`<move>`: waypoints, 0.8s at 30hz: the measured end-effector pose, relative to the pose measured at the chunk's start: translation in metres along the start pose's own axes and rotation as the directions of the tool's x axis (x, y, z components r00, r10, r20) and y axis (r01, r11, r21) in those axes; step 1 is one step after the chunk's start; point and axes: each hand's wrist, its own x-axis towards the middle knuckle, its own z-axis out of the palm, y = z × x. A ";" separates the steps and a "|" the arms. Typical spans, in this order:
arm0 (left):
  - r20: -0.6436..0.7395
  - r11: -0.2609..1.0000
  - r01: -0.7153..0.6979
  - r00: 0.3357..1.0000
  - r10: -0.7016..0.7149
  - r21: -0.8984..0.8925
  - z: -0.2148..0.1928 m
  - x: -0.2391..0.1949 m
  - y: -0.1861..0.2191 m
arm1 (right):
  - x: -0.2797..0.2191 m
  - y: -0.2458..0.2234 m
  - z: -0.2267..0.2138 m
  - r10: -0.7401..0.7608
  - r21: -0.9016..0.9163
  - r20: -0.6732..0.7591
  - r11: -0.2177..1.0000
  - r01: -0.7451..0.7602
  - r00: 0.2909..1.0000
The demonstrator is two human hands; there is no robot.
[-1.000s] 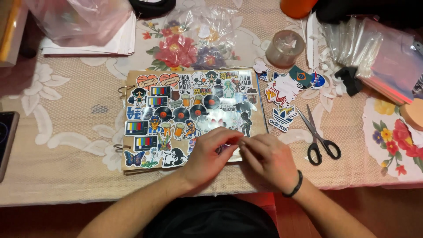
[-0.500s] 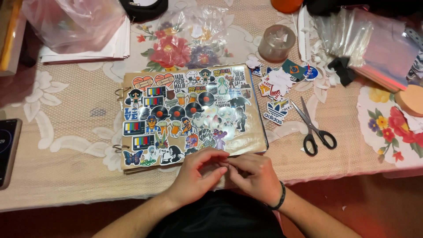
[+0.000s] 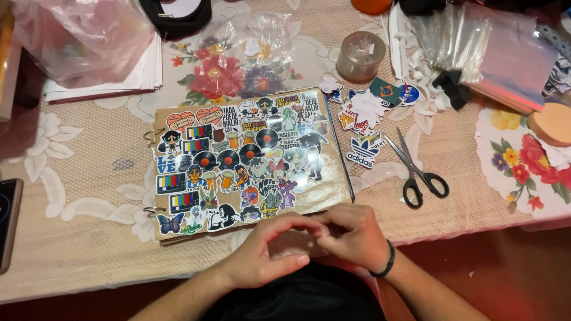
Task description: The person removes stickers from a plastic bag and places them on a sticker-covered notebook. They use scissors to trim the edges of a sticker and apply clear tape over the stickers on the notebook.
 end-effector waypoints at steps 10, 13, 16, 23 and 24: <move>-0.046 0.942 0.159 0.987 -0.152 0.294 -0.037 0.052 0.012 | 0.038 0.035 -0.065 0.095 -0.127 0.016 0.988 -0.092 0.995; 0.072 0.904 -0.104 0.994 0.081 0.414 -0.061 0.094 -0.002 | 0.057 0.049 -0.082 0.183 -0.085 -0.012 0.979 -0.184 0.983; 0.058 0.831 -0.097 0.995 0.077 0.547 -0.087 0.155 -0.025 | 0.080 0.083 -0.095 0.260 -0.180 -0.002 0.950 -0.256 0.966; -0.243 0.684 0.260 0.962 -0.123 0.682 -0.110 0.307 -0.106 | 0.153 0.162 -0.109 0.250 -0.466 -0.207 0.825 -0.319 0.946; -0.337 0.739 0.367 0.920 -0.199 0.565 -0.109 0.324 -0.123 | 0.163 0.158 -0.110 0.274 -0.413 -0.218 0.844 -0.343 0.937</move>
